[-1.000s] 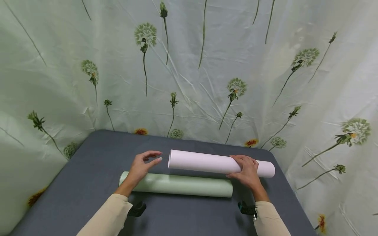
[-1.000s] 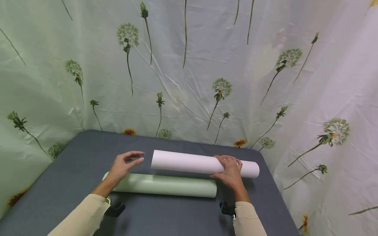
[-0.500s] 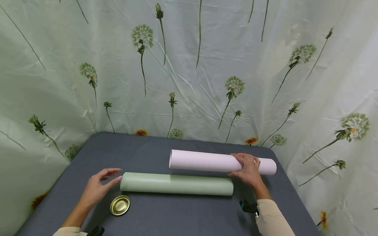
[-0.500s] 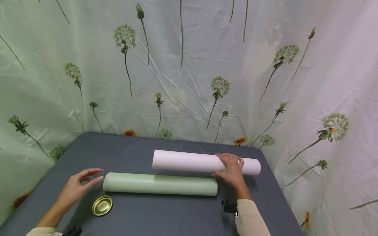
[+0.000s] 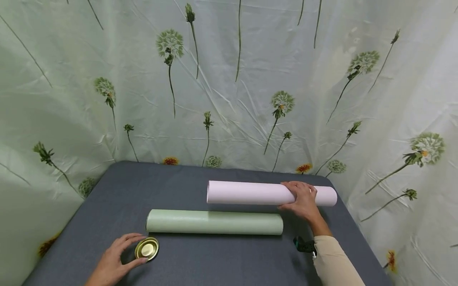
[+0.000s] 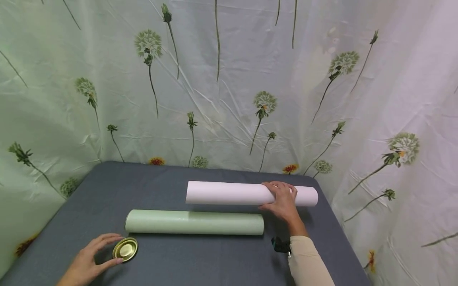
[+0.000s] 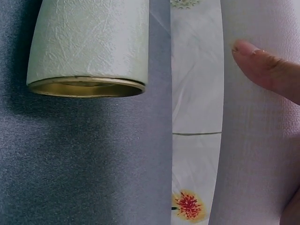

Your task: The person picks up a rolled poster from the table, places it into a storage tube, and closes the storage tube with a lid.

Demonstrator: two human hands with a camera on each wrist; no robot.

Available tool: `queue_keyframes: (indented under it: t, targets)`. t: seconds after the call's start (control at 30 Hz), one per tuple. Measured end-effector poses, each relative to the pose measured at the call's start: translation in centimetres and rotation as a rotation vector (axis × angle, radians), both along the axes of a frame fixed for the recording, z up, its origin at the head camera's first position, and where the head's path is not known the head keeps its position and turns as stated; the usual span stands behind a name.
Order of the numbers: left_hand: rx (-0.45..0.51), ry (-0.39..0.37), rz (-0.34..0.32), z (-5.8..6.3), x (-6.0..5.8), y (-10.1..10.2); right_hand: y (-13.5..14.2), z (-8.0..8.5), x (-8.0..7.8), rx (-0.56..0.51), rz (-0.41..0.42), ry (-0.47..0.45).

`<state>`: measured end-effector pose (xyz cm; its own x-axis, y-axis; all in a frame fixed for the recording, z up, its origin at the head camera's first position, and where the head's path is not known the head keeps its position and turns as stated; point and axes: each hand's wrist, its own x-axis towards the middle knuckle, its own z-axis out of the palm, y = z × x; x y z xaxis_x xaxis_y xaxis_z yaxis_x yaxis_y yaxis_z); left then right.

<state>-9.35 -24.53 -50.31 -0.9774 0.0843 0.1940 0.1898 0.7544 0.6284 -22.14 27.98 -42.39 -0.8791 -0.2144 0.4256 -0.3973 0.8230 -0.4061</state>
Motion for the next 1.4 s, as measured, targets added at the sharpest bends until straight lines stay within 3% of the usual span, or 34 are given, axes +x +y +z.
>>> queue_keyframes:
  t: [0.2,0.33,0.57,0.73,1.0,1.27,1.4]
  targets:
    - [-0.008,0.002,-0.1,-1.5,0.3,-0.5,-0.1,-0.1,-0.1,0.004,-0.003,-0.012]
    - [-0.01,-0.047,-0.106,-1.9,0.2,-0.5,-0.2,-0.2,-0.1,0.011,-0.008,-0.018]
    - [-0.104,-0.189,-0.012,-2.0,-0.2,0.2,-0.4,-0.4,0.0,-0.007,-0.002,-0.025]
    - [-0.167,-0.226,0.034,-2.1,-0.3,0.6,-0.5,-0.7,0.2,-0.008,-0.004,-0.005]
    - [-0.191,-0.234,0.066,-2.2,-0.4,1.0,-0.6,-1.0,0.1,0.005,-0.01,0.015]
    - [-0.189,-0.157,0.07,-2.3,-0.5,1.5,-0.3,-0.8,0.1,0.049,-0.016,0.014]
    - [-0.202,-0.154,0.073,-2.3,-0.7,1.6,-0.4,-0.6,0.0,0.049,-0.008,0.019]
